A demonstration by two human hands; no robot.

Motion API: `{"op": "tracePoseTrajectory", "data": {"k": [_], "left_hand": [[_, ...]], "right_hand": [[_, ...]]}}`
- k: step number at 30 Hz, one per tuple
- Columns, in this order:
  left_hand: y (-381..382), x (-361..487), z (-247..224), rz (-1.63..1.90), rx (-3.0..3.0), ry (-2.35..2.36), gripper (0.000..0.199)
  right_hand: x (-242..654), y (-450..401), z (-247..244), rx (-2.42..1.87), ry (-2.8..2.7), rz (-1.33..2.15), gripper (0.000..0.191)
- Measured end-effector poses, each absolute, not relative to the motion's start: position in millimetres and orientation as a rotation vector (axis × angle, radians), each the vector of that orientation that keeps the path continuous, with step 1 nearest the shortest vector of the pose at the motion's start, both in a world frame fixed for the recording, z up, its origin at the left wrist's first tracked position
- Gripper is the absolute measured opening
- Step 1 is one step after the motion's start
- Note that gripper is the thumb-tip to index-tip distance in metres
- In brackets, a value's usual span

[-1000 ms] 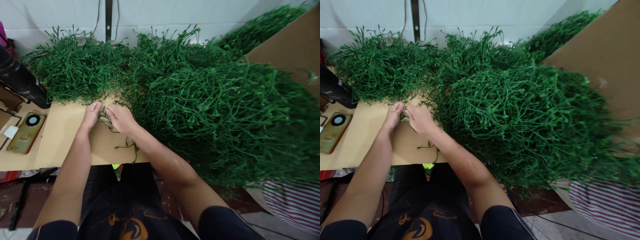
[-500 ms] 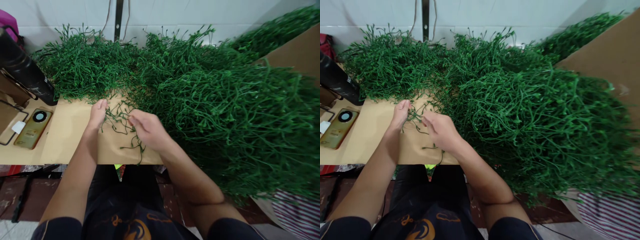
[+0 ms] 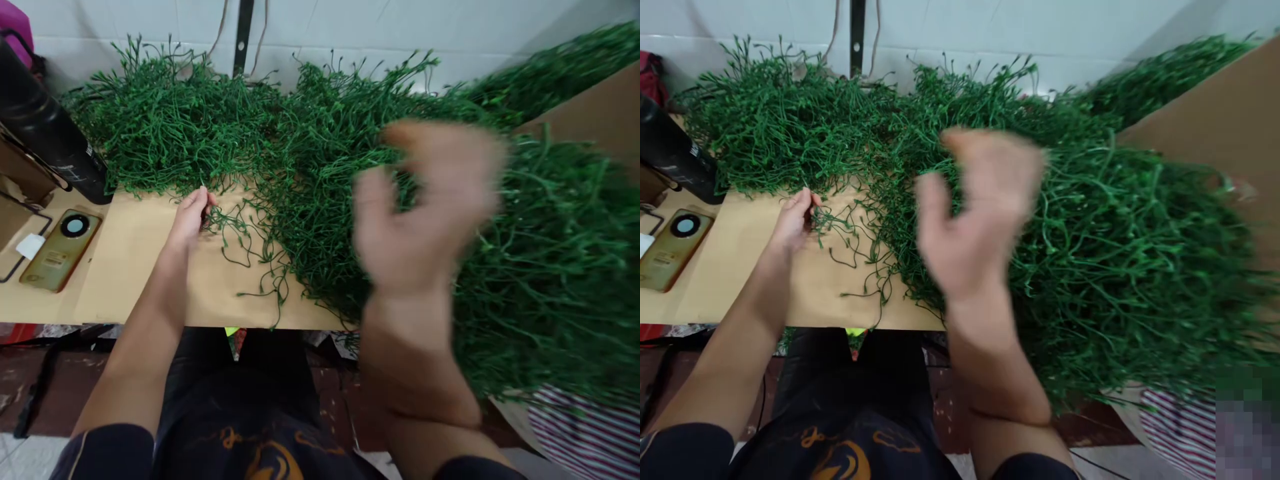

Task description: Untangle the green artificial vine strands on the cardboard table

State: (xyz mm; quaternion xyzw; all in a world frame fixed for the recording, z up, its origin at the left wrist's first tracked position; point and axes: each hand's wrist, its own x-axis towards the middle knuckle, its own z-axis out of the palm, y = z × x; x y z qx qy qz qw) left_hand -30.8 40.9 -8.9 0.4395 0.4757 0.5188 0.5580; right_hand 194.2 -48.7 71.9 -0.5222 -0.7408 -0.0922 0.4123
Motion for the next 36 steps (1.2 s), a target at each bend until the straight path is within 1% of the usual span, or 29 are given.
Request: {"op": "tracePoseTrajectory", "data": {"k": [1, 4, 6, 8, 11, 19, 24, 27, 31, 34, 36], "left_hand": [[39.7, -29.8, -9.0, 1.2, 1.073, 1.109, 0.038], [36.8, -28.0, -10.1, 1.168, 1.165, 1.119, 0.037], [36.1, -27.5, -10.4, 1.171, 1.211, 1.144, 0.036], [36.6, -26.7, -10.0, 1.187, 1.255, 1.172, 0.036], [39.8, -24.3, -9.4, 1.233, 1.281, 1.22, 0.037], [47.6, -20.9, -26.6, 1.363, 1.262, 1.393, 0.038], [46.1, -15.9, -35.6, 1.413, 1.351, 1.366, 0.041], [44.8, -13.3, -33.6, 1.415, 1.329, 1.338, 0.044], [42.1, -13.6, -24.9, 1.402, 1.221, 1.327, 0.047], [40.2, -13.6, -20.1, 1.452, 1.223, 1.305, 0.049], [41.6, -13.7, -20.5, 1.464, 1.232, 1.305, 0.051]], "right_hand": [[173.5, -39.7, 57.8, -1.326, -1.893, -0.205, 0.046], [121.3, -14.8, 19.9, -1.374, -2.163, 0.149, 0.046], [103.1, -5.6, 6.6, -1.446, -2.261, 0.319, 0.042], [98.2, -3.8, 3.9, -1.518, -2.304, 0.415, 0.034], [102.4, -9.0, 8.2, -1.596, -2.329, 0.465, 0.028], [91.2, -31.8, 12.4, -1.625, -2.387, 0.435, 0.034], [94.1, -49.2, 20.5, -1.638, -2.374, 0.496, 0.032], [102.1, -57.2, 20.1, -1.581, -2.262, 0.578, 0.03], [115.4, -53.0, 11.5, -1.37, -2.015, 0.754, 0.031], [121.5, -45.3, 2.8, -1.302, -1.855, 0.906, 0.036], [119.4, -47.3, 0.3, -1.308, -1.819, 0.882, 0.038]]}}
